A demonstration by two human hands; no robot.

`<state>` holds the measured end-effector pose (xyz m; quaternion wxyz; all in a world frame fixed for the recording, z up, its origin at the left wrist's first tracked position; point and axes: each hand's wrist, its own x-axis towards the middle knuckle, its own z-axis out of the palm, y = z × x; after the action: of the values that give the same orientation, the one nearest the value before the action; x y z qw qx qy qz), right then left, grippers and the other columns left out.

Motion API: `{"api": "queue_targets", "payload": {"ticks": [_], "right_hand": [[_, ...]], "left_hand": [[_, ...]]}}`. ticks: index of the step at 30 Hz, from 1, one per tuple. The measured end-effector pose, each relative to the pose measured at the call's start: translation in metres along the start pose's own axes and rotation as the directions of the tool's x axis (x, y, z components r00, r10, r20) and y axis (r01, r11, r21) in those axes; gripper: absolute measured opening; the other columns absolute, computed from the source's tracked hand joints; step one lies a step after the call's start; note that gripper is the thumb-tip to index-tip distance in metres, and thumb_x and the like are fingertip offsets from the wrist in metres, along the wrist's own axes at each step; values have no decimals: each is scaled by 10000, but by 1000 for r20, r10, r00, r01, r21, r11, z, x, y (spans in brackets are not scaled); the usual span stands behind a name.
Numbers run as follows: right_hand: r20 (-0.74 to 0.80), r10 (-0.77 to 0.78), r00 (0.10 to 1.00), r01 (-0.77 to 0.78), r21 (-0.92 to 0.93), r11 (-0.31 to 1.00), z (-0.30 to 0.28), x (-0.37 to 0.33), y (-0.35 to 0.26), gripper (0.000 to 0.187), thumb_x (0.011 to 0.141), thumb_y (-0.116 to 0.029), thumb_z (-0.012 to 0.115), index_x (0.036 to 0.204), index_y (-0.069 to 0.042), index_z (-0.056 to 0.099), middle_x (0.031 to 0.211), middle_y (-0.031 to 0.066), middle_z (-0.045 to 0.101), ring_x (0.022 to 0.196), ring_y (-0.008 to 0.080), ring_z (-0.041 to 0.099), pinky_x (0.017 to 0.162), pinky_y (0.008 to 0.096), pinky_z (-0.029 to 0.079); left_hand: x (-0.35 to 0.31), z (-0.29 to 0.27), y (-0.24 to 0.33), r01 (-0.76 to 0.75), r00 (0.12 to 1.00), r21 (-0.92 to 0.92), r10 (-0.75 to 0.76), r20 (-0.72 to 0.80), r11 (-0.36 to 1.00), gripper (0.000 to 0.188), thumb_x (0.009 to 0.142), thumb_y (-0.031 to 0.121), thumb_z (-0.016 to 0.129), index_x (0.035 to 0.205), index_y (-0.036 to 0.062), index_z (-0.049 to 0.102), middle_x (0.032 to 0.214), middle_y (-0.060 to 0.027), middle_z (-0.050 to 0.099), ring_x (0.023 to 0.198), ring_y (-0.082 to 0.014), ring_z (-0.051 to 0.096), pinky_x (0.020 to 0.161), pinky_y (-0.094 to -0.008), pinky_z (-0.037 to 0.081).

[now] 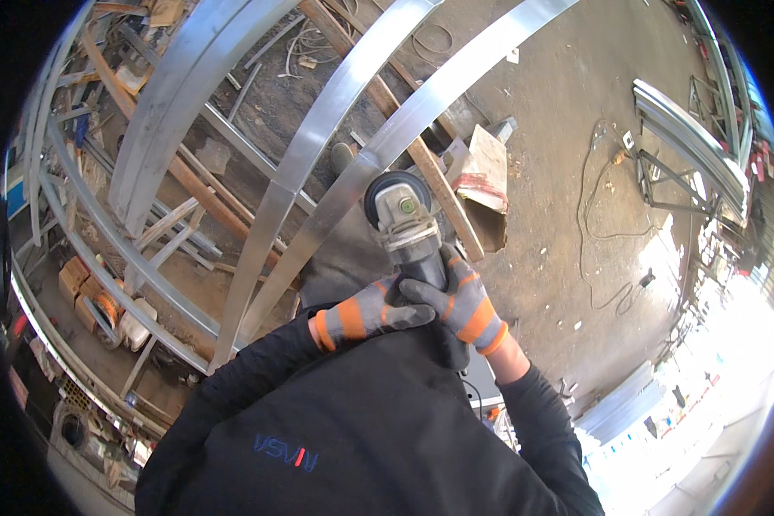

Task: The person positions and welds metal frame components using a welding torch, then grinds the welded joints with an angle grinder. The person handles metal bars and a welding torch, performing welds and grinding operations on a metal frame structure.

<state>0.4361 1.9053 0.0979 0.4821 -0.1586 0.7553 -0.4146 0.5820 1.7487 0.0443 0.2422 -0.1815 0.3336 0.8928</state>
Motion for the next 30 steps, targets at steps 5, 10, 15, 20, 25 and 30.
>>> {"api": "queue_targets", "payload": {"ticks": [5, 10, 15, 20, 25, 30], "right_hand": [[38, 196, 980, -199, 162, 967, 19, 9, 18, 758, 911, -307, 926, 1484, 60, 590, 1244, 213, 780, 1157, 291, 757, 989, 443, 590], [20, 82, 996, -84, 107, 991, 19, 23, 29, 751, 923, -313, 911, 1477, 71, 582, 1206, 246, 771, 1131, 329, 768, 964, 449, 590], [81, 197, 977, -207, 137, 969, 17, 32, 34, 799, 930, -337, 907, 1496, 99, 550, 1239, 258, 748, 1150, 315, 749, 968, 443, 583], [73, 66, 995, -69, 34, 997, 19, 31, 42, 553, 961, -319, 869, 1415, -46, 709, 1231, 270, 683, 1076, 436, 719, 911, 488, 572], [72, 66, 995, -72, 89, 993, 21, 35, 41, 532, 967, -305, 857, 1412, -54, 709, 1257, 255, 674, 1099, 424, 706, 924, 476, 571], [128, 251, 960, -269, 153, 951, 20, 41, 32, 694, 956, -224, 867, 1507, 67, 562, 1300, 162, 732, 1190, 217, 701, 1024, 390, 565]], "left_hand": [[12, -7, -15, -7, 1000, -125, 4, -22, 992, 1015, 809, 157, 1022, 1647, 66, 456, 1571, -104, 606, 1473, -227, 566, 1225, -434, 490], [21, -10, -44, -79, 991, -153, 62, -117, 985, 1128, 759, 107, 1038, 1670, 80, 373, 1580, -110, 589, 1470, -252, 588, 1217, -446, 515], [31, -20, -50, -18, 997, -224, 0, -79, 974, 1139, 762, 79, 1027, 1677, 98, 350, 1592, -111, 574, 1444, -234, 611, 1184, -404, 562], [29, -21, -45, -26, 990, -154, 5, -141, 988, 1129, 766, 92, 1031, 1673, 92, 359, 1594, -110, 575, 1453, -236, 605, 1181, -407, 557], [31, -24, -36, -110, 989, -76, 102, -107, 991, 955, 757, 115, 1034, 1565, 53, 529, 1495, -118, 659, 1395, -248, 651, 1150, -426, 572], [30, -26, -27, -125, 987, -99, 114, -112, 987, 997, 773, 137, 1032, 1601, 55, 481, 1539, -125, 618, 1440, -252, 609, 1187, -435, 535]]}}
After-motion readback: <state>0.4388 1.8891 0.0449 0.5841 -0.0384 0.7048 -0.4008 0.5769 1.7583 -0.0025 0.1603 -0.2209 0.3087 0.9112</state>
